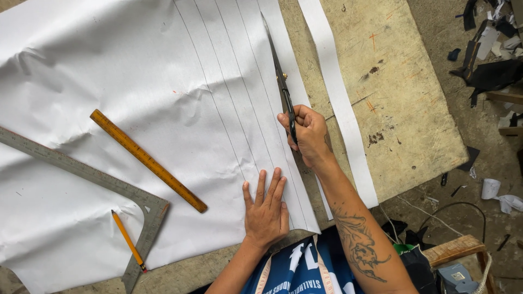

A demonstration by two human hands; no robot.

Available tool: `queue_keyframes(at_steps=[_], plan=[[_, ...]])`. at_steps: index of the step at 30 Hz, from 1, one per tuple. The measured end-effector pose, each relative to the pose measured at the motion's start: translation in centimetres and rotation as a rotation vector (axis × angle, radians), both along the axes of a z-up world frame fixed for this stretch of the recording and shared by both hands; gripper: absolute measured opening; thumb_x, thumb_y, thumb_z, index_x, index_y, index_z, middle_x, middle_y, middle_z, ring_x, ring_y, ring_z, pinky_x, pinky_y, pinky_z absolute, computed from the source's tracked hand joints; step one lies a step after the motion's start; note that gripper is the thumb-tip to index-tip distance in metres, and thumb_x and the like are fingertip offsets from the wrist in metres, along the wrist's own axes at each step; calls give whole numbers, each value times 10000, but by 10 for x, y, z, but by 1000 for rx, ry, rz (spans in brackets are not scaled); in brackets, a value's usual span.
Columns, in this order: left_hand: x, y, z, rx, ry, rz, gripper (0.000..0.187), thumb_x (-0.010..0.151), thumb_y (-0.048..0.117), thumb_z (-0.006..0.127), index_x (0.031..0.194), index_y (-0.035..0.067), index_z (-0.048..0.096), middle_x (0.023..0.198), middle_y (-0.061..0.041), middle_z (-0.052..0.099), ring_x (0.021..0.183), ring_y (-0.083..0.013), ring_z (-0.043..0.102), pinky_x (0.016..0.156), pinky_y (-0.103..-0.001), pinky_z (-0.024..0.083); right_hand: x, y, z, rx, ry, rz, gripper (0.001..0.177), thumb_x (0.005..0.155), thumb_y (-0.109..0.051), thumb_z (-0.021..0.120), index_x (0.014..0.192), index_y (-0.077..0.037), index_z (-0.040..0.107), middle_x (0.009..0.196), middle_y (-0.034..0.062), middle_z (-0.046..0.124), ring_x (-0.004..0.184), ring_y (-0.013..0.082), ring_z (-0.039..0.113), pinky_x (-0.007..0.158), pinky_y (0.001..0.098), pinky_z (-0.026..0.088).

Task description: The person uses shears to cut a large piece of white fabric along pre-drawn lines on a workbench. They use a ruler to guide the cuts and ensure straight edges, then move the cut pieces aside.

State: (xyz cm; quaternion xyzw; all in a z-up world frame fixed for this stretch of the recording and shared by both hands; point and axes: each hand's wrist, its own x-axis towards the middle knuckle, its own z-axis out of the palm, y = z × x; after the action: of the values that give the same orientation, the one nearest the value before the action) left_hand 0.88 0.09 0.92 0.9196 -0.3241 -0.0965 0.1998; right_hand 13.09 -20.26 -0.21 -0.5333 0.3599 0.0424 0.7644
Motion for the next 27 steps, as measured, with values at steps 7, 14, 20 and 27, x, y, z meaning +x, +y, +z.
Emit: queue_keyframes(at_steps=[7,14,20,27], plan=[[0,-1,-1,2,6,1,715,976,256,479,1668,87,420,1778,-82,373,1683,-351,225,1355,-641,20,8,-4,0,29,5,-16,274,932,-246,816,884,-72,611,574,-64,453,403,36,325,316,209,276],[0,0,-2,11,-9,-5,718,978,255,473,1672,88,407,1779,-83,372,1685,-352,217,1360,-638,8,27,-7,2,31,1,-13,273,936,-238,808,890,-66,601,572,-64,416,399,39,301,315,215,255],[1,0,-2,17,-7,-4,709,986,248,460,1674,87,404,1779,-78,370,1686,-347,212,1363,-634,4,26,-9,-4,33,-12,-8,272,937,-230,829,901,-57,622,615,-36,502,432,37,351,319,203,313],[0,0,4,7,5,3,718,971,249,480,1668,85,416,1773,-78,383,1685,-348,213,1361,-633,0,23,-8,-3,60,-15,-4,270,929,-238,827,881,-74,617,637,-31,490,472,37,342,329,199,311]])
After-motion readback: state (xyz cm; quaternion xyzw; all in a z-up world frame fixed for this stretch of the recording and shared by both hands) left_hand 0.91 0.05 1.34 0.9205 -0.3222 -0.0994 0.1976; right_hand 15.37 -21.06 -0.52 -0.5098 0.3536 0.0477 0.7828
